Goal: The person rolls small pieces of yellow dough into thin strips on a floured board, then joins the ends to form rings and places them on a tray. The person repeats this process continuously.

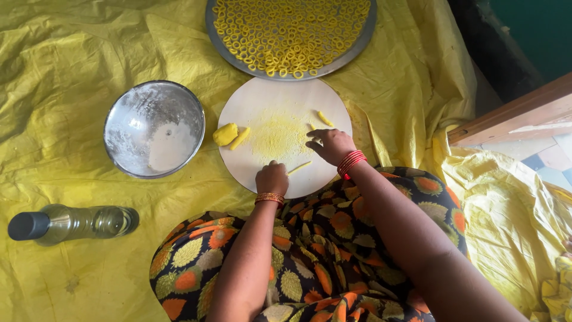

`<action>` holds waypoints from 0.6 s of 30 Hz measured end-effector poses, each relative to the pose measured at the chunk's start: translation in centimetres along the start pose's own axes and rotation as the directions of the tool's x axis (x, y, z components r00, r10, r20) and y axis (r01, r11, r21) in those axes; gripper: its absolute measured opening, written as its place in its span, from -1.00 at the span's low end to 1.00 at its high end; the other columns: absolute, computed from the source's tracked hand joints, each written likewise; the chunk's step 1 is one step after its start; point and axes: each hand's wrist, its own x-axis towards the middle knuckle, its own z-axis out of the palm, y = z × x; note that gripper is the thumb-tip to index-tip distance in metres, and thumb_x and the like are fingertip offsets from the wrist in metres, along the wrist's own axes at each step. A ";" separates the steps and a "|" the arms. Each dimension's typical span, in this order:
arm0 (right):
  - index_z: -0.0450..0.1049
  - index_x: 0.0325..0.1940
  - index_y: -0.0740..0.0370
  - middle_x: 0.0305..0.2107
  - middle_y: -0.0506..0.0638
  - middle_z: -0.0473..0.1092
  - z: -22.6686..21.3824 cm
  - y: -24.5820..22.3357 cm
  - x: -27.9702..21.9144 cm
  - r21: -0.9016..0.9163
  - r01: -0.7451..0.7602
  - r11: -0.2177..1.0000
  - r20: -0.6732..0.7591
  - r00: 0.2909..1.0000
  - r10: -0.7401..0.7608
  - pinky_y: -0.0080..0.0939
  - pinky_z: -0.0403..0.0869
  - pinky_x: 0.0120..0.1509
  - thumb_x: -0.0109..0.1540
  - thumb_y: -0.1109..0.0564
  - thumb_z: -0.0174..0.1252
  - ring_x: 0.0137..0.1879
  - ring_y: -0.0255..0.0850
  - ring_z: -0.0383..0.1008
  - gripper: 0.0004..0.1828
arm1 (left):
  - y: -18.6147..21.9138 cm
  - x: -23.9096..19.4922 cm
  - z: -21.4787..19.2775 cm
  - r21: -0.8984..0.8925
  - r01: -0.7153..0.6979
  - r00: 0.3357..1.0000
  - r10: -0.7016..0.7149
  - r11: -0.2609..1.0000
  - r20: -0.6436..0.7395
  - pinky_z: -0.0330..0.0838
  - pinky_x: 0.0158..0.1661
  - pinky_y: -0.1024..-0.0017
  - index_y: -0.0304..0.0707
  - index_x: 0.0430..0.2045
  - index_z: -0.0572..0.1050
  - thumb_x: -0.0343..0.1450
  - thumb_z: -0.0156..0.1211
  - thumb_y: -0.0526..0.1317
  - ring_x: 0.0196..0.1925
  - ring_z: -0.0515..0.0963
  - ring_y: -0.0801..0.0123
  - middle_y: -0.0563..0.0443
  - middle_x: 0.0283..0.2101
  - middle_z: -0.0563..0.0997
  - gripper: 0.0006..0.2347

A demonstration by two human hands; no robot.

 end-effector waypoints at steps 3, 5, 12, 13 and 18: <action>0.49 0.23 -0.14 -0.06 -0.11 0.58 0.1 -0.2 0.0 -0.022 -0.003 1.000 0.043 0.999 0.003 -0.09 0.52 0.18 0.31 -0.28 0.08 0.03 -0.16 0.58 -0.53 | -0.2 0.3 -0.2 -0.219 0.175 0.984 -0.163 0.960 0.073 0.53 -0.21 0.20 -0.17 -0.58 0.59 0.30 0.34 -0.24 -0.27 0.61 0.16 -0.02 -0.31 0.65 -0.93; 0.49 0.23 -0.18 -0.04 -0.12 0.57 0.3 -0.5 0.0 -0.051 0.003 0.999 0.083 0.997 0.002 -0.08 0.50 0.20 0.30 -0.27 0.08 0.05 -0.15 0.57 -0.54 | -0.4 0.5 -0.4 -0.439 0.221 0.975 -0.206 0.871 0.082 0.56 -0.23 0.32 -0.21 -0.53 0.59 0.28 0.34 -0.29 -0.34 0.64 0.27 -0.01 -0.38 0.67 -0.96; 0.47 0.24 -0.18 0.00 -0.11 0.55 0.8 -0.8 -0.2 -0.014 0.041 0.999 0.085 0.996 -0.040 -0.06 0.47 0.23 0.28 -0.25 0.11 0.11 -0.12 0.53 -0.53 | -0.3 0.7 -1.7 -0.763 0.005 0.983 -0.144 0.647 -0.116 0.56 -0.27 0.51 -0.21 -0.31 0.70 0.29 0.35 -0.37 -0.39 0.67 0.52 0.07 -0.36 0.74 -0.85; 0.48 0.24 -0.17 0.00 -0.08 0.55 0.9 -0.8 -0.2 -0.003 0.059 0.998 0.084 0.995 -0.058 -0.05 0.47 0.24 0.29 -0.24 0.11 0.10 -0.11 0.54 -0.54 | -0.2 0.6 -2.1 -0.756 0.013 0.983 -0.145 0.654 -0.109 0.55 -0.29 0.51 -0.21 -0.30 0.70 0.31 0.36 -0.36 -0.41 0.65 0.51 0.07 -0.37 0.74 -0.86; 0.52 0.19 -0.13 0.06 -0.04 0.52 1.3 -0.6 -0.2 0.128 0.123 0.984 0.045 0.991 -0.129 -0.05 0.48 0.24 0.27 -0.17 0.16 0.02 -0.08 0.59 -0.58 | 0.3 0.3 -4.5 -0.750 -0.025 0.976 -0.146 0.661 -0.161 0.52 -0.35 0.53 -0.22 -0.31 0.70 0.35 0.35 -0.35 -0.45 0.63 0.57 0.08 -0.39 0.74 -0.90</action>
